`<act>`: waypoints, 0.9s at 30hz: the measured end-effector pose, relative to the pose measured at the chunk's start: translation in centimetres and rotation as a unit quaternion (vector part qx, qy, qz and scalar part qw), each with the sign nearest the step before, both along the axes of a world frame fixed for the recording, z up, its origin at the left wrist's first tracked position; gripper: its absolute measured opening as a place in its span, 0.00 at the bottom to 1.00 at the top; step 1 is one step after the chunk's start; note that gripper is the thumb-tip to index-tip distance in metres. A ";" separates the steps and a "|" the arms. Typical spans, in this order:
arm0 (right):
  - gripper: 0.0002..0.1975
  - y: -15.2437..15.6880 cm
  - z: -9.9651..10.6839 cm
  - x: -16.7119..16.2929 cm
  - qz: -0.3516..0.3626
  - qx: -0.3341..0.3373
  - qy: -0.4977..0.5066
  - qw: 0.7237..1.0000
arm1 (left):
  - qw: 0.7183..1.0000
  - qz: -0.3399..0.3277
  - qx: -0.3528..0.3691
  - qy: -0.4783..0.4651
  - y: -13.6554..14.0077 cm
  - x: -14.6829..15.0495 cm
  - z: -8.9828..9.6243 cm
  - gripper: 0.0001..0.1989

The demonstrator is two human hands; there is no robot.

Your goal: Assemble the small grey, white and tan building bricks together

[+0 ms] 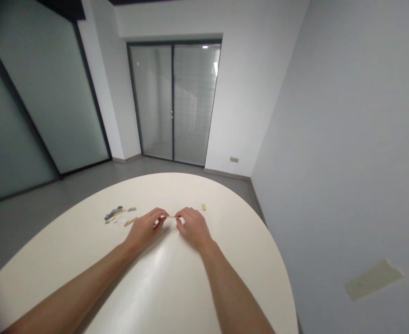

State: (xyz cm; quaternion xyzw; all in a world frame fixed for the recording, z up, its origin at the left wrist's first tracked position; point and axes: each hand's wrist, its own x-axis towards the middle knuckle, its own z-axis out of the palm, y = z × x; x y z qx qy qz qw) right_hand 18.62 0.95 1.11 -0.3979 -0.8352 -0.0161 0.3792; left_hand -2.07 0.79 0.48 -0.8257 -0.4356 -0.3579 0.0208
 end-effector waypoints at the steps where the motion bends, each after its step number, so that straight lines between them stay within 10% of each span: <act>1: 0.05 0.0 0.0 0.0 0.000 0.001 0.000 1.000 | 1.000 0.003 -0.002 0.001 0.0 0.0 0.0 0.09; 27: 0.05 0.0 -0.1 -0.1 0.016 0.012 0.002 1.000 | 1.000 0.010 -0.012 0.011 0.2 -0.3 -0.2 0.10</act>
